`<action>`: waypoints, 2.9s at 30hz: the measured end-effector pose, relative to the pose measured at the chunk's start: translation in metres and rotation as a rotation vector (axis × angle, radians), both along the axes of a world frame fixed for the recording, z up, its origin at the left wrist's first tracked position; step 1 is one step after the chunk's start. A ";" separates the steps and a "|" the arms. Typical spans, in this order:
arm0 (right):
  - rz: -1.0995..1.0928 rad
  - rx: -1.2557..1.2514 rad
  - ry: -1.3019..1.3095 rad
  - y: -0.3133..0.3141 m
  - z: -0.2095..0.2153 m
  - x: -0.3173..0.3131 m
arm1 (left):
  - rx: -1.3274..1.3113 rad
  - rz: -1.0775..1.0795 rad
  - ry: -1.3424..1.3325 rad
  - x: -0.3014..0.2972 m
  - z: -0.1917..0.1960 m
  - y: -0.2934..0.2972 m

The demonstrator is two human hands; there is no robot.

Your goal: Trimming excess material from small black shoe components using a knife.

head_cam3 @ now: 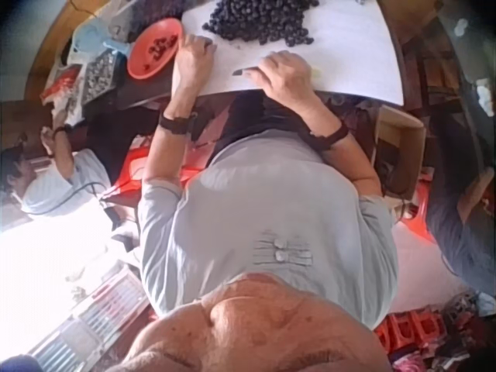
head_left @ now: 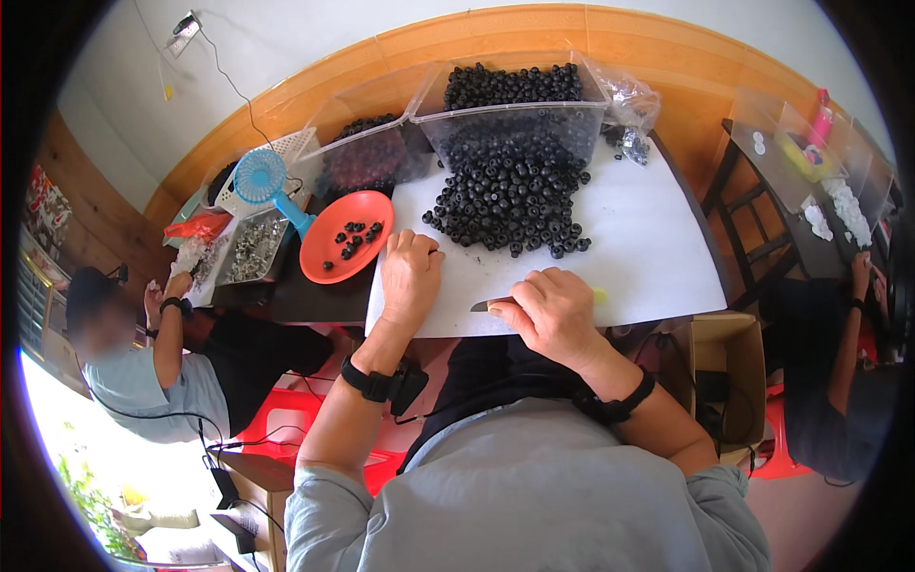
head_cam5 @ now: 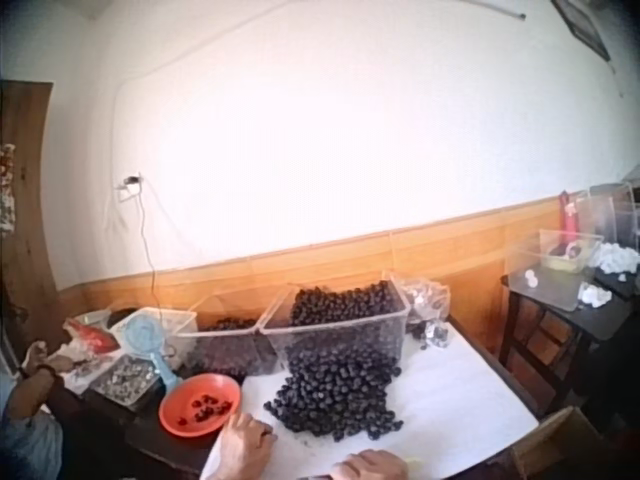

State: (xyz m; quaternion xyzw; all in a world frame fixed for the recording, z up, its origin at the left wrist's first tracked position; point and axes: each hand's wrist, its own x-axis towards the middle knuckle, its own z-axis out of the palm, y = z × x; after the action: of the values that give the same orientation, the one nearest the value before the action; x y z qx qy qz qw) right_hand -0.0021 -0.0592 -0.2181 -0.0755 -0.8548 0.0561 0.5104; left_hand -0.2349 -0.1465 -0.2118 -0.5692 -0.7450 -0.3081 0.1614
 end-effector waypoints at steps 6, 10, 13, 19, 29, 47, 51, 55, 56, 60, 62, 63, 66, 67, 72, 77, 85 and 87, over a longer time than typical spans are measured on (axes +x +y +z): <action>0.003 -0.019 0.000 0.000 0.001 0.000 | 0.034 0.033 0.113 0.005 0.000 -0.003; 0.005 -0.014 -0.005 -0.001 0.002 0.000 | 0.087 0.026 0.059 0.004 0.000 -0.005; -0.004 -0.003 -0.021 0.000 0.003 0.001 | 0.109 -0.031 0.022 0.006 0.000 -0.007; -0.001 -0.024 -0.025 -0.001 0.000 -0.001 | 0.066 -0.033 0.131 0.010 -0.004 -0.005; -0.017 -0.024 -0.008 -0.002 0.001 -0.001 | 0.117 -0.098 0.078 0.011 -0.003 -0.011; -0.004 -0.028 0.001 -0.001 -0.001 -0.005 | 0.052 -0.031 0.166 0.008 -0.005 -0.007; -0.028 -0.018 -0.022 -0.003 0.001 -0.001 | 0.032 -0.004 0.208 0.015 -0.001 -0.008; -0.027 -0.011 -0.025 -0.003 0.001 -0.004 | 0.041 0.032 0.265 0.012 -0.005 -0.007; -0.027 -0.010 -0.029 -0.002 0.001 -0.004 | 0.036 0.029 0.275 0.012 -0.005 -0.008; -0.031 -0.018 -0.043 -0.003 0.002 -0.003 | -0.023 0.021 0.352 0.016 0.000 -0.008; -0.032 -0.014 -0.040 -0.003 0.002 -0.003 | -0.045 0.047 0.388 0.022 0.002 -0.009; -0.032 -0.021 -0.042 -0.003 0.002 -0.003 | -0.079 0.072 0.419 0.025 0.003 -0.009; -0.032 -0.019 -0.042 -0.002 0.003 -0.002 | -0.065 0.077 0.371 0.024 0.002 -0.011; -0.028 -0.018 -0.042 -0.002 0.004 -0.002 | -0.034 0.077 0.339 0.021 0.001 -0.013; -0.001 -0.009 -0.028 -0.001 0.005 -0.004 | 0.169 -0.132 -0.059 0.021 0.010 -0.022; -0.016 -0.147 -0.095 0.002 0.009 -0.005 | 0.228 -0.474 -1.431 0.031 0.023 -0.025; 0.013 -0.535 -0.093 0.000 0.032 -0.024 | 0.280 -0.601 -1.635 0.037 0.009 -0.024; -0.037 -0.531 -0.074 -0.002 0.024 -0.027 | 0.271 -0.602 -1.614 0.038 0.007 -0.024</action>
State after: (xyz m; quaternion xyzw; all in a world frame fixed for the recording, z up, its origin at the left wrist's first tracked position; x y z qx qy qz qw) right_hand -0.0294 -0.0615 -0.1937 -0.2244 -0.8267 0.2663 0.4420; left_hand -0.1968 -0.1709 -0.2052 -0.3256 -0.4068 -0.7328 -0.4377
